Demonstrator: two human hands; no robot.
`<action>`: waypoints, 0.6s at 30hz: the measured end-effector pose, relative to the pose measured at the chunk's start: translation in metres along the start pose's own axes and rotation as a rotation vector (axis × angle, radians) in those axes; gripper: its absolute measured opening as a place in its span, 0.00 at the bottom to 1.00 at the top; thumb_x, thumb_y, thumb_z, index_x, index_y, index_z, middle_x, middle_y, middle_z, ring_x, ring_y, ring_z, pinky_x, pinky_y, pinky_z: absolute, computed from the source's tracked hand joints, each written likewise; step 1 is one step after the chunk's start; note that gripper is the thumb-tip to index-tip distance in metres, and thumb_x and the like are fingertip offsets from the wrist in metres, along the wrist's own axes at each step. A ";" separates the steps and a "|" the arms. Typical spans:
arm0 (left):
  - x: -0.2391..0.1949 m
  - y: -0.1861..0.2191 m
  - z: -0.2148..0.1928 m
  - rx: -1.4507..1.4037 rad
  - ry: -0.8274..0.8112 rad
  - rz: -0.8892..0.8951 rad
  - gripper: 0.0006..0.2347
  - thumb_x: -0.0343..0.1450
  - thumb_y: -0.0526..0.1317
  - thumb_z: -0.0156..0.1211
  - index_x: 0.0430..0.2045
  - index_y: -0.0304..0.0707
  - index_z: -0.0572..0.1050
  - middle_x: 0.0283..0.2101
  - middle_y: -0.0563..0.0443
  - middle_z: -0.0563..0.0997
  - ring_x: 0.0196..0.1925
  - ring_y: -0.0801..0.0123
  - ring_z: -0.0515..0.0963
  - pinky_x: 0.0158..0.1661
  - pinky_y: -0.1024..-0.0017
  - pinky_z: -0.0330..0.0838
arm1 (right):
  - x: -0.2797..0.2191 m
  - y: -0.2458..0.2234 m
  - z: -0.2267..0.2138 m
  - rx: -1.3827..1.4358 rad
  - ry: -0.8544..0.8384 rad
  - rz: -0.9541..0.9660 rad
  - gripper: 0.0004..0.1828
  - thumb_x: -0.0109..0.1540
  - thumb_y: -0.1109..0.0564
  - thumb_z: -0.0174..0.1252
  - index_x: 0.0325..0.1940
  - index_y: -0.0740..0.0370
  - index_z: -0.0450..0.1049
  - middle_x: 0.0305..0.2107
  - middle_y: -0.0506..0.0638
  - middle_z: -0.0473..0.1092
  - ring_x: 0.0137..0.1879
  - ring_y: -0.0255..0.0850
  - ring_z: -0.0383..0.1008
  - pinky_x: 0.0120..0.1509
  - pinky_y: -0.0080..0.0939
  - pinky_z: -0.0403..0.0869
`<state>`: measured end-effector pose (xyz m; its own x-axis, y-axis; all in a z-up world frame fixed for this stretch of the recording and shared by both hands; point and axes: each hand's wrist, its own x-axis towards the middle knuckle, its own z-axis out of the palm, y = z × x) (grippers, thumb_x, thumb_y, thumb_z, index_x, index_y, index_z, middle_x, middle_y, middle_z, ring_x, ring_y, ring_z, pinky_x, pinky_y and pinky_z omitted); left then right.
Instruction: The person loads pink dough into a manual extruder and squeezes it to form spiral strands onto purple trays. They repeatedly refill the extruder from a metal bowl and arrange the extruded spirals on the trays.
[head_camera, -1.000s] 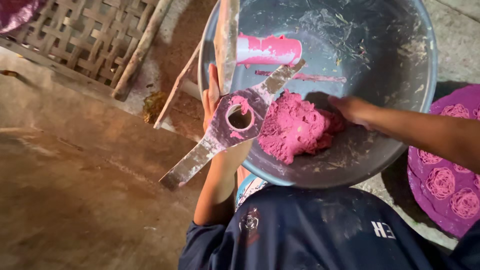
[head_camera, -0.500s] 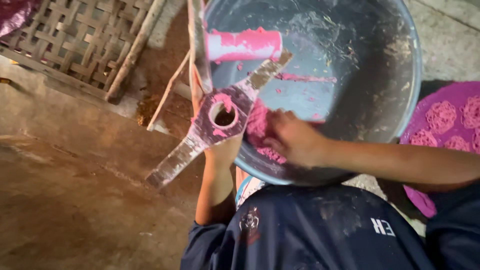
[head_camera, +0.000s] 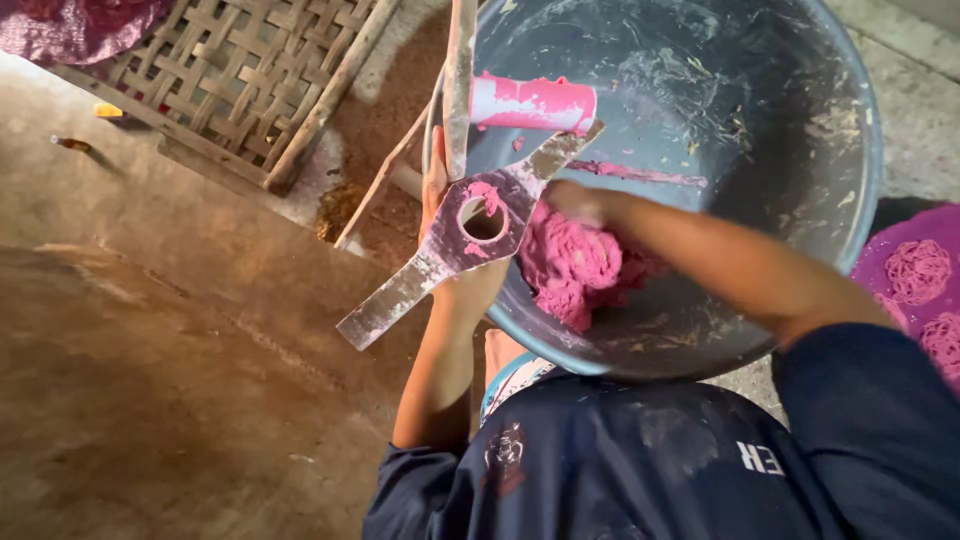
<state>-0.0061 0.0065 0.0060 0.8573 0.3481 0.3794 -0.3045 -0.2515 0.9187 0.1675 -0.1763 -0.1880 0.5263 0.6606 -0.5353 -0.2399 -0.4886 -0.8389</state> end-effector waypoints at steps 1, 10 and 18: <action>0.000 -0.001 0.001 0.006 -0.003 0.005 0.35 0.69 0.29 0.68 0.71 0.28 0.54 0.41 0.51 0.81 0.39 0.74 0.80 0.45 0.77 0.75 | 0.005 -0.002 0.008 -0.036 -0.056 -0.048 0.28 0.69 0.45 0.43 0.66 0.65 0.70 0.61 0.55 0.69 0.63 0.42 0.69 0.67 0.44 0.66; 0.004 0.001 0.013 0.030 0.026 -0.021 0.41 0.67 0.34 0.75 0.74 0.32 0.51 0.47 0.50 0.80 0.43 0.73 0.80 0.50 0.75 0.76 | -0.200 -0.058 0.065 -0.935 -0.112 -0.395 0.20 0.59 0.41 0.57 0.46 0.56 0.79 0.39 0.56 0.74 0.43 0.51 0.75 0.48 0.58 0.70; 0.013 -0.004 0.020 0.179 0.049 0.014 0.41 0.67 0.37 0.76 0.73 0.33 0.54 0.57 0.46 0.76 0.46 0.70 0.81 0.50 0.74 0.77 | -0.093 -0.054 0.071 -1.377 0.046 -0.700 0.21 0.66 0.45 0.54 0.56 0.62 0.73 0.55 0.60 0.68 0.65 0.56 0.66 0.75 0.63 0.61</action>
<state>0.0149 -0.0058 0.0049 0.8307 0.3865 0.4007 -0.2335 -0.4114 0.8810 0.0733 -0.1712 -0.1001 0.2388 0.9691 -0.0622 0.9558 -0.2459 -0.1614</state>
